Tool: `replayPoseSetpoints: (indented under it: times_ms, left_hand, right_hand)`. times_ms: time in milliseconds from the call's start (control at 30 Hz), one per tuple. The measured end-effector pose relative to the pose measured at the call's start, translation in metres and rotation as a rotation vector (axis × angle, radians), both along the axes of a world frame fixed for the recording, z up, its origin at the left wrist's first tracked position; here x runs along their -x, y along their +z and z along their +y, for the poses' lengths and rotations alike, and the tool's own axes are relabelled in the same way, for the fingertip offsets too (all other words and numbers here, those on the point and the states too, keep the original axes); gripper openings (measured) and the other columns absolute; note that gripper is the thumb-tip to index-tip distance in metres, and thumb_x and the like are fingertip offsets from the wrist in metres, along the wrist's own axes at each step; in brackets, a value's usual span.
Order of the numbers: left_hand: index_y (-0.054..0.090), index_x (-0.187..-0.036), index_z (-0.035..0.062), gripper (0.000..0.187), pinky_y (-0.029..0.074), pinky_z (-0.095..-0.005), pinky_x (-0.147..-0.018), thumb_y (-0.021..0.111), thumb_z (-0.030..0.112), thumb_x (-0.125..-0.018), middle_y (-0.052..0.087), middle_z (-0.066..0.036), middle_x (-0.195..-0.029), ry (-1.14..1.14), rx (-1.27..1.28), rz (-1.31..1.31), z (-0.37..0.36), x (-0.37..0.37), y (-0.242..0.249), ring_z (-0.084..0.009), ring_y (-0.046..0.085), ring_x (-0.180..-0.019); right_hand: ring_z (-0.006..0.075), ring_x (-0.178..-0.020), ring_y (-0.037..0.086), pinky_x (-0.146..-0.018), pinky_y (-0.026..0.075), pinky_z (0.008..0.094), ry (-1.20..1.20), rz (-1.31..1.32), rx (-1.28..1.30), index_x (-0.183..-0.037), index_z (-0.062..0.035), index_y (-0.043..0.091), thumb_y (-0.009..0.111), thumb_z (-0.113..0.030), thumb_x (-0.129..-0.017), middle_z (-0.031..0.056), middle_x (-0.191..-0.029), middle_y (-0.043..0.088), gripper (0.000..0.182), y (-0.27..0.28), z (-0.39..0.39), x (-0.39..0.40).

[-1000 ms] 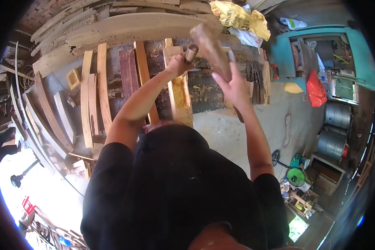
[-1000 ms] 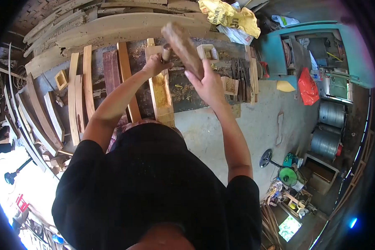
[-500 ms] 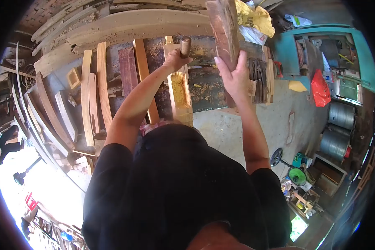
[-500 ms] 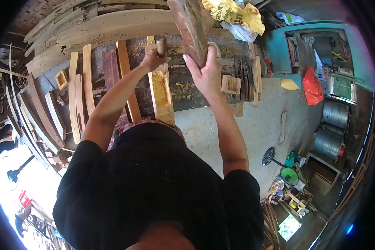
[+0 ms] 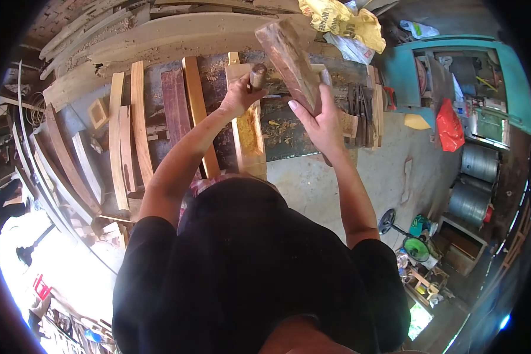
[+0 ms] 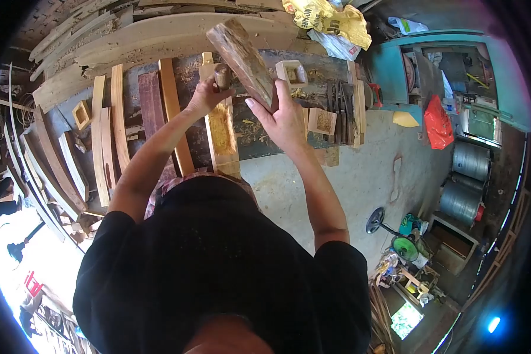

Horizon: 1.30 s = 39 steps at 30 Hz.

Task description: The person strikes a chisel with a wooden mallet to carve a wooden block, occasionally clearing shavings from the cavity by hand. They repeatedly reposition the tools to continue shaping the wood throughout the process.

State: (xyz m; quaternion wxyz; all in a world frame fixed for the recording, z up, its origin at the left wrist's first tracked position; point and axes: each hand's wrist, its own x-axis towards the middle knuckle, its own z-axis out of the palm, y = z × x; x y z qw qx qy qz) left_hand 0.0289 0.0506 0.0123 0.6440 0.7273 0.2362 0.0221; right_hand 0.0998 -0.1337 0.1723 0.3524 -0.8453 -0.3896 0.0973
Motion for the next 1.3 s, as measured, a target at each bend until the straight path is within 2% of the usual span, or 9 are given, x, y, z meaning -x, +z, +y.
replayPoseSetpoints:
  times_ms: [200,300,467,600,700,800,833,933,1300]
  left_hand:
    - [0.054,-0.118,0.0050,0.046,0.050,-0.0371,-0.080,0.074,0.022,-0.080,0.065,-0.017,-0.093,0.031,-0.203,-0.209,-0.019,-0.001,-0.017,-0.0312,0.063,-0.087]
    - [0.054,-0.115,0.0042,0.044,0.050,-0.0386,-0.080,0.074,0.021,-0.080,0.063,-0.018,-0.099,0.057,-0.225,-0.301,-0.024,0.001,-0.017,-0.0334,0.063,-0.089]
    - [0.054,-0.119,0.0059,0.047,0.050,-0.0392,-0.082,0.075,0.020,-0.079,0.064,-0.018,-0.102,0.061,-0.158,-0.135,-0.015,-0.001,-0.001,-0.0330,0.064,-0.092]
    - [0.052,-0.124,0.0053,0.053,0.050,-0.0386,-0.085,0.075,0.019,-0.079,0.065,-0.016,-0.098,-0.050,-0.186,-0.052,-0.013,-0.009,0.014,-0.0311,0.064,-0.095]
    - [0.051,-0.126,0.0040,0.055,0.050,-0.0387,-0.086,0.075,0.020,-0.080,0.065,-0.016,-0.099,-0.112,-0.209,-0.013,-0.012,-0.018,-0.011,-0.0302,0.064,-0.098]
    - [0.051,-0.127,0.0028,0.055,0.050,-0.0391,-0.087,0.075,0.021,-0.081,0.066,-0.017,-0.098,-0.206,-0.279,-0.003,-0.001,-0.017,-0.009,-0.0290,0.064,-0.098]
    - [0.052,-0.126,0.0025,0.054,0.050,-0.0392,-0.087,0.075,0.021,-0.081,0.065,-0.018,-0.099,-0.144,-0.274,-0.067,-0.004,-0.014,-0.008,-0.0294,0.064,-0.097]
    - [0.053,-0.121,0.0008,0.052,0.050,-0.0390,-0.086,0.076,0.021,-0.079,0.062,-0.020,-0.106,-0.129,-0.146,-0.145,-0.005,-0.007,0.006,-0.0319,0.064,-0.094]
    - [0.049,-0.126,0.0017,0.052,0.051,-0.0333,-0.077,0.073,0.015,-0.082,0.055,-0.015,-0.108,-0.126,-0.292,-0.164,-0.009,0.004,0.019,-0.0240,0.062,-0.083]
  right_hand:
    - [0.0313,-0.076,0.069,-0.065,0.053,0.0371,-0.043,-0.180,-0.276,-0.116,0.0000,0.045,0.074,-0.033,-0.084,0.0190,-0.088,0.066,0.054,0.013,0.001,0.015]
    - [0.0370,-0.074,0.068,-0.065,0.053,0.0420,-0.034,-0.079,0.054,-0.118,-0.0029,0.045,0.069,-0.038,-0.086,0.0213,-0.087,0.066,0.053,-0.021,-0.015,0.009]
    - [0.0373,-0.073,0.068,-0.064,0.053,0.0425,-0.055,0.014,0.135,-0.117,-0.0042,0.046,0.068,-0.039,-0.087,0.0217,-0.083,0.066,0.051,-0.027,-0.021,-0.001]
    - [0.0348,-0.074,0.068,-0.063,0.051,0.0394,-0.166,0.068,-0.183,-0.114,-0.0043,0.046,0.069,-0.037,-0.087,0.0213,-0.082,0.065,0.048,-0.018,-0.014,0.001]
    - [0.0413,-0.078,0.066,-0.064,0.051,0.0445,-0.008,-0.010,0.262,-0.116,-0.0061,0.045,0.068,-0.041,-0.086,0.0246,-0.083,0.065,0.051,-0.047,-0.020,-0.014]
    - [0.0433,-0.079,0.065,-0.065,0.051,0.0471,-0.003,-0.028,0.278,-0.118,-0.0070,0.046,0.067,-0.042,-0.086,0.0250,-0.084,0.066,0.052,-0.044,-0.028,-0.011]
    - [0.0347,-0.081,0.068,-0.070,0.051,0.0403,-0.050,0.077,0.229,-0.115,-0.0034,0.047,0.070,-0.036,-0.086,0.0211,-0.087,0.066,0.050,-0.040,-0.029,-0.008]
    - [0.0390,-0.076,0.067,-0.065,0.051,0.0424,-0.153,0.233,0.049,-0.120,-0.0031,0.045,0.069,-0.036,-0.086,0.0224,-0.084,0.067,0.053,-0.034,-0.029,-0.001]
    - [0.0266,-0.083,0.068,-0.070,0.052,0.0353,-0.165,0.177,-0.101,-0.116,-0.0009,0.046,0.072,-0.028,-0.086,0.0176,-0.093,0.067,0.048,0.022,-0.019,0.009]
